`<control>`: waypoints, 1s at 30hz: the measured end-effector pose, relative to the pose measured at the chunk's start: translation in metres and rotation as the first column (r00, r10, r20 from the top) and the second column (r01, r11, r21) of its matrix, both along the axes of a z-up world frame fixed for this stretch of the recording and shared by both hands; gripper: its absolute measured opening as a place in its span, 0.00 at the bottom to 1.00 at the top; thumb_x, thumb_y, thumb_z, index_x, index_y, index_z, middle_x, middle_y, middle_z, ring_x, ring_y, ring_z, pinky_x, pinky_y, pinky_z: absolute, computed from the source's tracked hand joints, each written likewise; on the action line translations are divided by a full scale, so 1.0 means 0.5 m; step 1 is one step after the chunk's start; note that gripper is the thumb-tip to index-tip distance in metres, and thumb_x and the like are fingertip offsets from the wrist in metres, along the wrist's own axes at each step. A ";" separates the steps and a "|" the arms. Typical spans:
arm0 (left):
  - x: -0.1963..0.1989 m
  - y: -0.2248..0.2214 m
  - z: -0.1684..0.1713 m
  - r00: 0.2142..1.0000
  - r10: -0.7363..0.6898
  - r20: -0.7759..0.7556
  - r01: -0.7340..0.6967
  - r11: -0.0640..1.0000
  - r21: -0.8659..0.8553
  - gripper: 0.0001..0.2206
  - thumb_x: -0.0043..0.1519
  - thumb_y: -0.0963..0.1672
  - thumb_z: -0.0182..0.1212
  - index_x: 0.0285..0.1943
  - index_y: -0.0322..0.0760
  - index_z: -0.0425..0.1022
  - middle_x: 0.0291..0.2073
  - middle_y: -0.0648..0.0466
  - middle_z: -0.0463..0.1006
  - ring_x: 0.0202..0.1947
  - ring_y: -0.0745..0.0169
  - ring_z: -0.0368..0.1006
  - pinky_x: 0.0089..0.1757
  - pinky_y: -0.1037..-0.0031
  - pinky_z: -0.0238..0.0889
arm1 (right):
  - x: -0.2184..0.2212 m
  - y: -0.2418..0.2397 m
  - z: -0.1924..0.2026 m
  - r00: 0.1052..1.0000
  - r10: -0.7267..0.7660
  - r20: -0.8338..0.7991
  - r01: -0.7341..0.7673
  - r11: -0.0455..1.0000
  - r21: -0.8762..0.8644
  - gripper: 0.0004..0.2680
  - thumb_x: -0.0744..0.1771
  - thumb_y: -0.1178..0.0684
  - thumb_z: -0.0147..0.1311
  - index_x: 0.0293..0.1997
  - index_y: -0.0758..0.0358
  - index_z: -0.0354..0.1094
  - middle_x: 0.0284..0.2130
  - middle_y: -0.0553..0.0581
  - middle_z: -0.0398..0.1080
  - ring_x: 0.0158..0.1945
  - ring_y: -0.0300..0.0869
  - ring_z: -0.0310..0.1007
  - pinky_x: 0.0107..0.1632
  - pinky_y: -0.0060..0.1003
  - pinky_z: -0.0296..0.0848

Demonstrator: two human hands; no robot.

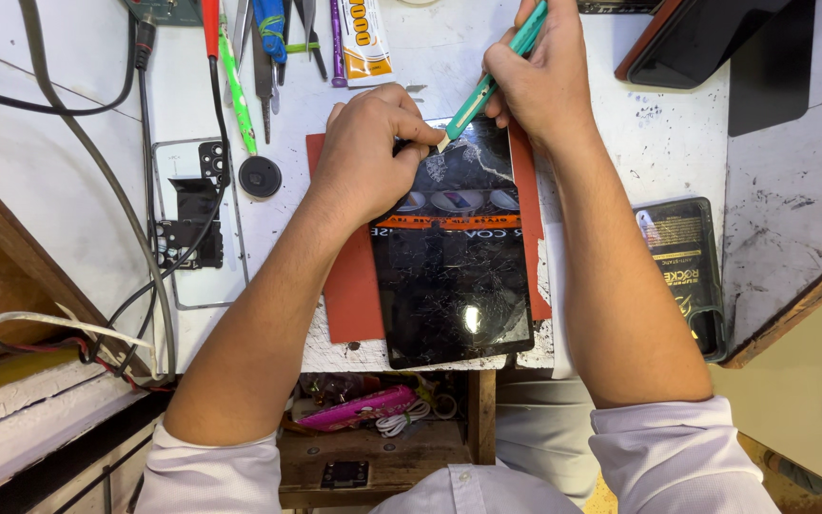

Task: The person uses a green utility knife and a thin tool to pry the screen away from the frame of a mobile device on a repair bench.

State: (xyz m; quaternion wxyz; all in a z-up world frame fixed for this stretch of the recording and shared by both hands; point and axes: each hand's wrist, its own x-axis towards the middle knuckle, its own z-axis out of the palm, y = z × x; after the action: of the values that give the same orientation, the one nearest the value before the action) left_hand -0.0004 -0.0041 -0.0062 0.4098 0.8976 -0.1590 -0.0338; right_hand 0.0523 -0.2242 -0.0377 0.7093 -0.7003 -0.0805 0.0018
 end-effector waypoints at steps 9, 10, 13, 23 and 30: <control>0.003 0.003 0.003 1.000 0.005 0.010 -0.005 1.000 -0.026 0.09 0.55 0.37 0.68 0.42 0.42 0.86 0.33 0.57 0.79 0.35 0.63 0.75 0.42 0.70 0.68 | -0.005 -0.001 0.004 0.999 -0.035 -0.019 0.036 0.998 0.052 0.12 0.69 0.67 0.50 0.53 0.61 0.49 0.33 0.58 0.69 0.22 0.39 0.70 0.21 0.32 0.69; 0.003 0.005 0.003 0.999 0.005 -0.040 -0.007 0.998 -0.055 0.11 0.55 0.37 0.68 0.45 0.41 0.84 0.31 0.57 0.78 0.32 0.65 0.75 0.39 0.72 0.69 | -0.007 0.000 0.004 0.998 -0.047 -0.042 0.051 0.993 0.106 0.13 0.69 0.67 0.51 0.53 0.62 0.49 0.33 0.59 0.70 0.22 0.40 0.71 0.21 0.32 0.70; 0.003 0.005 0.003 1.000 -0.009 -0.001 0.009 0.998 -0.061 0.11 0.54 0.37 0.69 0.44 0.40 0.85 0.30 0.57 0.78 0.29 0.66 0.73 0.35 0.72 0.68 | -0.005 0.000 0.003 0.999 -0.030 -0.029 0.033 0.993 0.115 0.13 0.69 0.67 0.51 0.53 0.62 0.48 0.32 0.59 0.69 0.22 0.41 0.71 0.21 0.33 0.70; 0.006 0.007 -0.001 1.000 -0.011 -0.021 0.010 0.999 -0.053 0.10 0.54 0.38 0.69 0.43 0.41 0.85 0.30 0.57 0.76 0.28 0.66 0.71 0.34 0.73 0.68 | 0.002 -0.002 -0.011 1.000 -0.007 -0.004 0.008 0.996 0.092 0.12 0.70 0.67 0.52 0.53 0.64 0.49 0.32 0.61 0.69 0.23 0.42 0.73 0.23 0.34 0.72; 0.003 0.005 -0.004 1.000 0.005 -0.012 -0.006 0.997 -0.079 0.08 0.56 0.38 0.68 0.42 0.40 0.86 0.34 0.55 0.79 0.31 0.64 0.77 0.36 0.71 0.70 | 0.005 -0.004 -0.018 1.000 -0.008 0.004 0.007 1.000 0.019 0.12 0.70 0.66 0.50 0.53 0.64 0.48 0.31 0.61 0.70 0.22 0.41 0.71 0.22 0.33 0.70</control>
State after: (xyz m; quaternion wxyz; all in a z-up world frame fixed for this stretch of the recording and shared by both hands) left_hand 0.0012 -0.0016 -0.0081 0.4459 0.8809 -0.1553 -0.0316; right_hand 0.0550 -0.2265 -0.0466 0.7157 -0.6939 -0.0793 -0.0030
